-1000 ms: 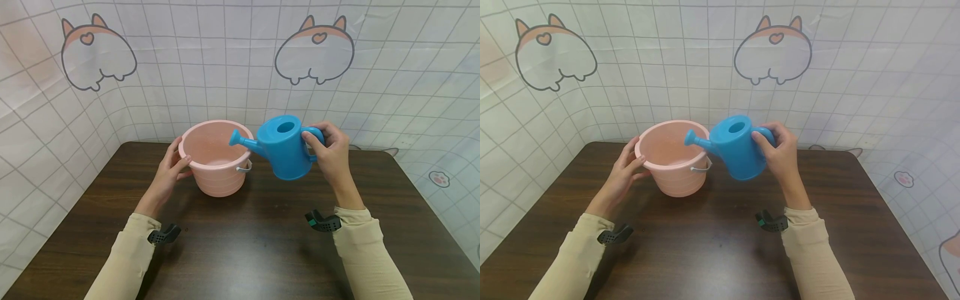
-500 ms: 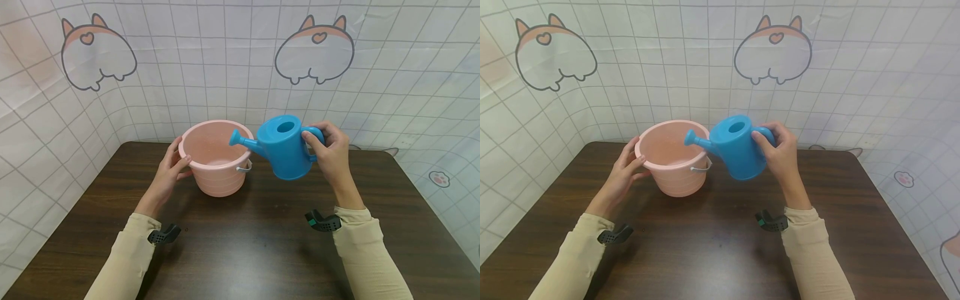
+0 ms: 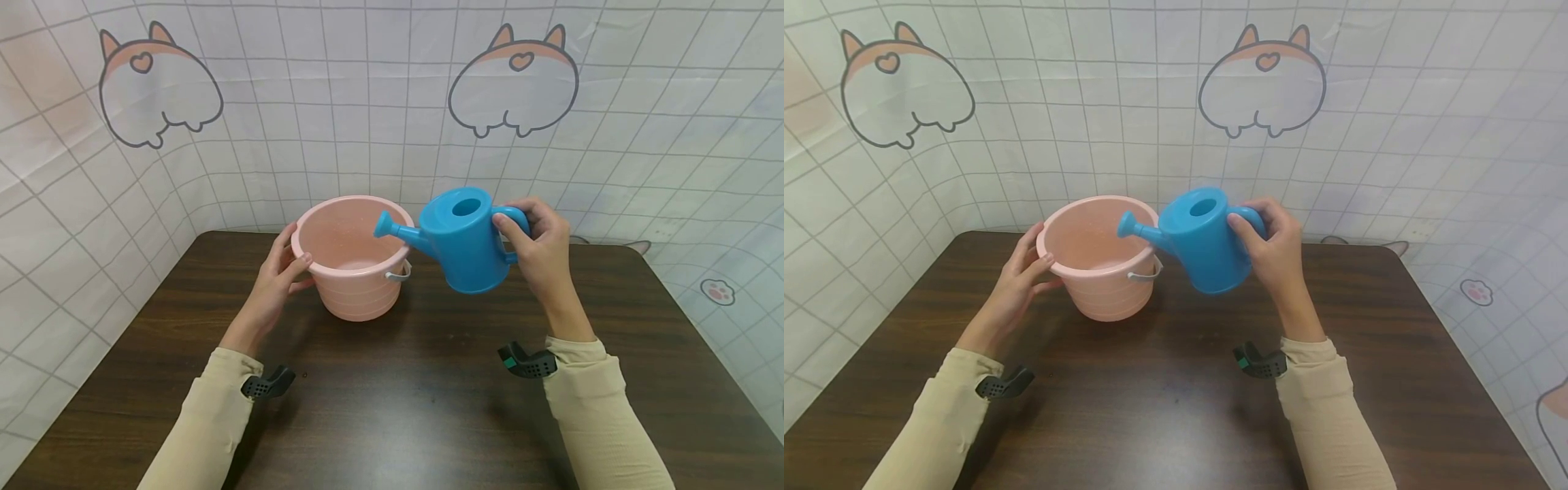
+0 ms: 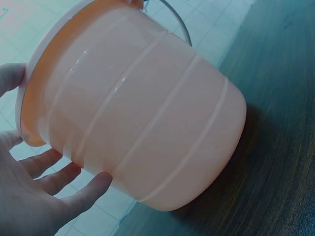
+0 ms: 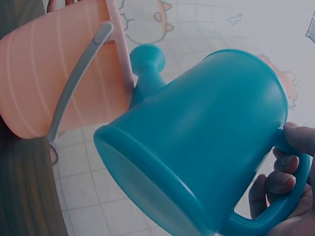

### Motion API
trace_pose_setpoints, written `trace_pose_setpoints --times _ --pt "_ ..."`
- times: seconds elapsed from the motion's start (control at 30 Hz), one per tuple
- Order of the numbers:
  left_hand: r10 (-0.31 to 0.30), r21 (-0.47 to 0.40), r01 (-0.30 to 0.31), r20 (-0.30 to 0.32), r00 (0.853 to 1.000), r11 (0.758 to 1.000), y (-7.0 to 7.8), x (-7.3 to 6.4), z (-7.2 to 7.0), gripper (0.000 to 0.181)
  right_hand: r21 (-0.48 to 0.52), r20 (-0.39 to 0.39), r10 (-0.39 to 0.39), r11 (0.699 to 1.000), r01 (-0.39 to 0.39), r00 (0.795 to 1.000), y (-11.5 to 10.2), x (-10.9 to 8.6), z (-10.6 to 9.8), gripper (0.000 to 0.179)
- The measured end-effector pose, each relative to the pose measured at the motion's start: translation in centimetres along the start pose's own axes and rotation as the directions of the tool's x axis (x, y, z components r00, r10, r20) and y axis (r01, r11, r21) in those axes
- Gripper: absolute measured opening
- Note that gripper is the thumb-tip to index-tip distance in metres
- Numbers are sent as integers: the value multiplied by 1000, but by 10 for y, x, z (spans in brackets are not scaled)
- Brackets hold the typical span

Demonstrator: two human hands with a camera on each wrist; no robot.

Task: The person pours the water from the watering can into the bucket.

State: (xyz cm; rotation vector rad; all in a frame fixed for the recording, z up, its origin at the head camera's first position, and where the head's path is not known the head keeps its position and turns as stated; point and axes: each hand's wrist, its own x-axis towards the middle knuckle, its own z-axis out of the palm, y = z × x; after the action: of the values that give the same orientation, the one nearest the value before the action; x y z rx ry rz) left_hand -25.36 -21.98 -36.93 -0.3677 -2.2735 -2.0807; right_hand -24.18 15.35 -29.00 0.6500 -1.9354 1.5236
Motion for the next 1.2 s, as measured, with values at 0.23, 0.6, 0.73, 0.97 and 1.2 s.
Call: trace_pose_setpoints --times 0.23,0.6,0.73,0.97,1.2 --pt "2 -12 -2 2 1000 1000 0 0 0 64 -4 2 5 1000 -5 1000 1 1 -1 17" --pt "-3 -11 3 2 1000 1000 0 0 0 65 -19 10 14 1000 -14 1000 -4 0 0 18" --pt "-5 -7 5 1 1000 1000 0 -1 0 65 -24 13 21 1000 -20 1000 -7 0 1 19" --pt "-2 1 2 2 1000 1000 1 -1 0 65 -42 15 27 999 -27 1000 2 1 -1 19" --pt "-6 5 6 2 1000 1000 2 -1 0 65 -35 15 31 999 -30 999 -7 0 0 18"
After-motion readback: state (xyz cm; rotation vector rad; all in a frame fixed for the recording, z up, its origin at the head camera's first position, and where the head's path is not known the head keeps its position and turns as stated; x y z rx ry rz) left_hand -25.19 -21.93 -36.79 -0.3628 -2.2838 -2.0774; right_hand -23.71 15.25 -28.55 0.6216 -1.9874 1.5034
